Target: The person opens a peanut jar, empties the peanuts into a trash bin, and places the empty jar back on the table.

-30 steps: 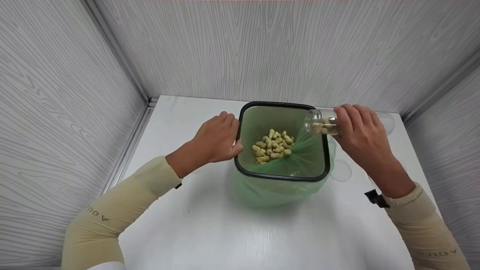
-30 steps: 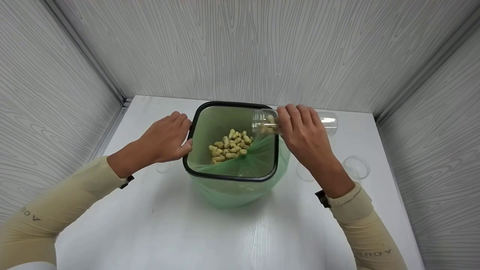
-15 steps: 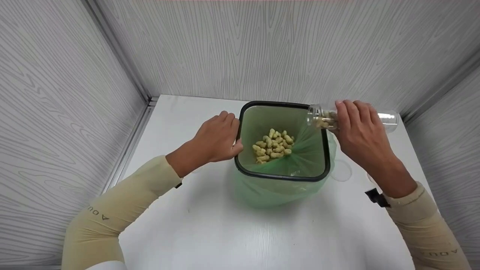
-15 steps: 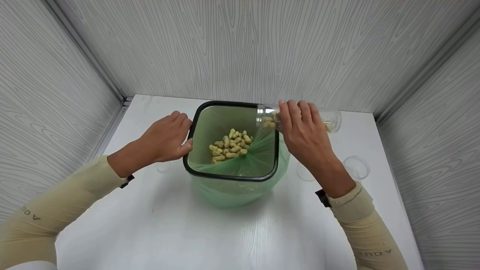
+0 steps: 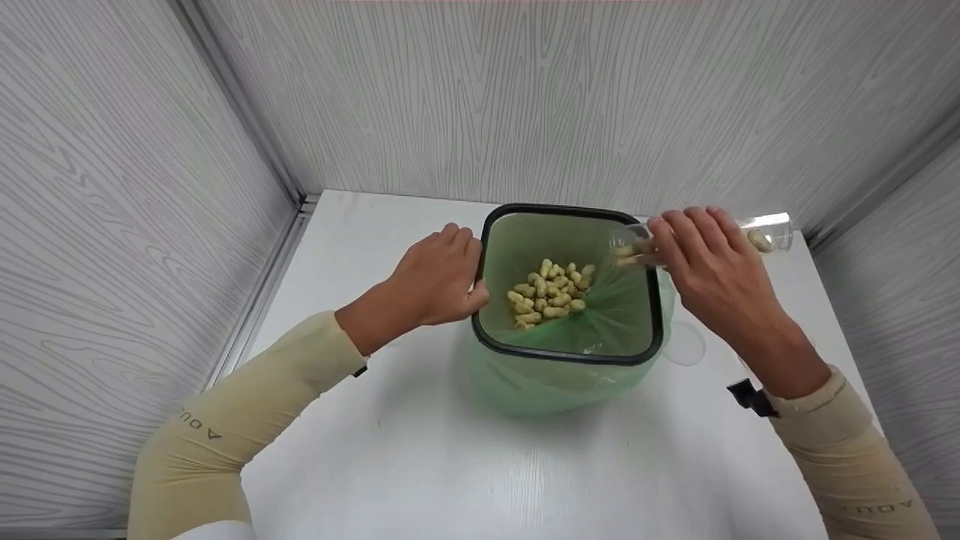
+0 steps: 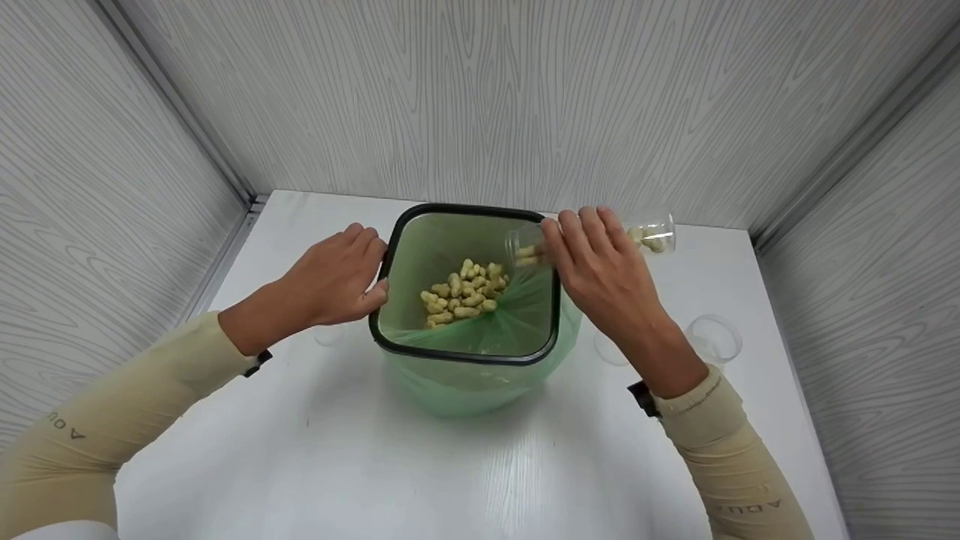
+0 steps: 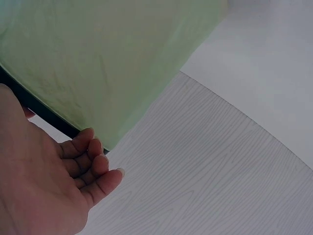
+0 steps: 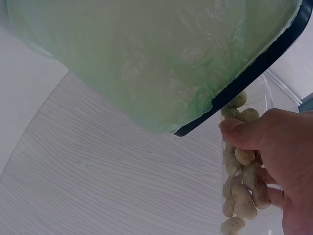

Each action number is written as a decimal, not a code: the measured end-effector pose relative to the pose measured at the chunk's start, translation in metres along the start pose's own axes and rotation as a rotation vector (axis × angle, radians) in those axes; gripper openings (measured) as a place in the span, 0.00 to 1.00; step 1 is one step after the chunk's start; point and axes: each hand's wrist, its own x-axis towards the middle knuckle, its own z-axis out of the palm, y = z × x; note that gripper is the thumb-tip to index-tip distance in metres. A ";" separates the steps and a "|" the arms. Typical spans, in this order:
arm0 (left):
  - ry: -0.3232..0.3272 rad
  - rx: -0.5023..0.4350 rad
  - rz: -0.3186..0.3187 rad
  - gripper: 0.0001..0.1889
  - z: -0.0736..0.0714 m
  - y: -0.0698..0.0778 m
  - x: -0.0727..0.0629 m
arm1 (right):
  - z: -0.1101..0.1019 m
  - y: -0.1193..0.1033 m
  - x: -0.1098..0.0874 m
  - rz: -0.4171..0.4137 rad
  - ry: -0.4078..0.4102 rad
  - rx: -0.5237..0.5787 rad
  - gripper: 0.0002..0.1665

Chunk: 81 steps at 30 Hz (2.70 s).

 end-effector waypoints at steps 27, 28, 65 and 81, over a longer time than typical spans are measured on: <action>-0.062 -0.002 -0.023 0.21 -0.002 -0.002 0.001 | -0.003 0.001 0.002 -0.024 0.025 -0.031 0.24; -0.067 -0.006 -0.025 0.22 -0.002 -0.002 0.001 | -0.003 0.001 0.002 -0.025 0.027 -0.033 0.24; -0.039 -0.001 -0.021 0.21 0.001 -0.004 0.002 | -0.010 -0.003 0.003 -0.201 -0.085 -0.167 0.39; -0.066 -0.014 -0.037 0.22 -0.001 -0.003 0.003 | -0.010 -0.002 0.003 -0.134 0.036 -0.097 0.39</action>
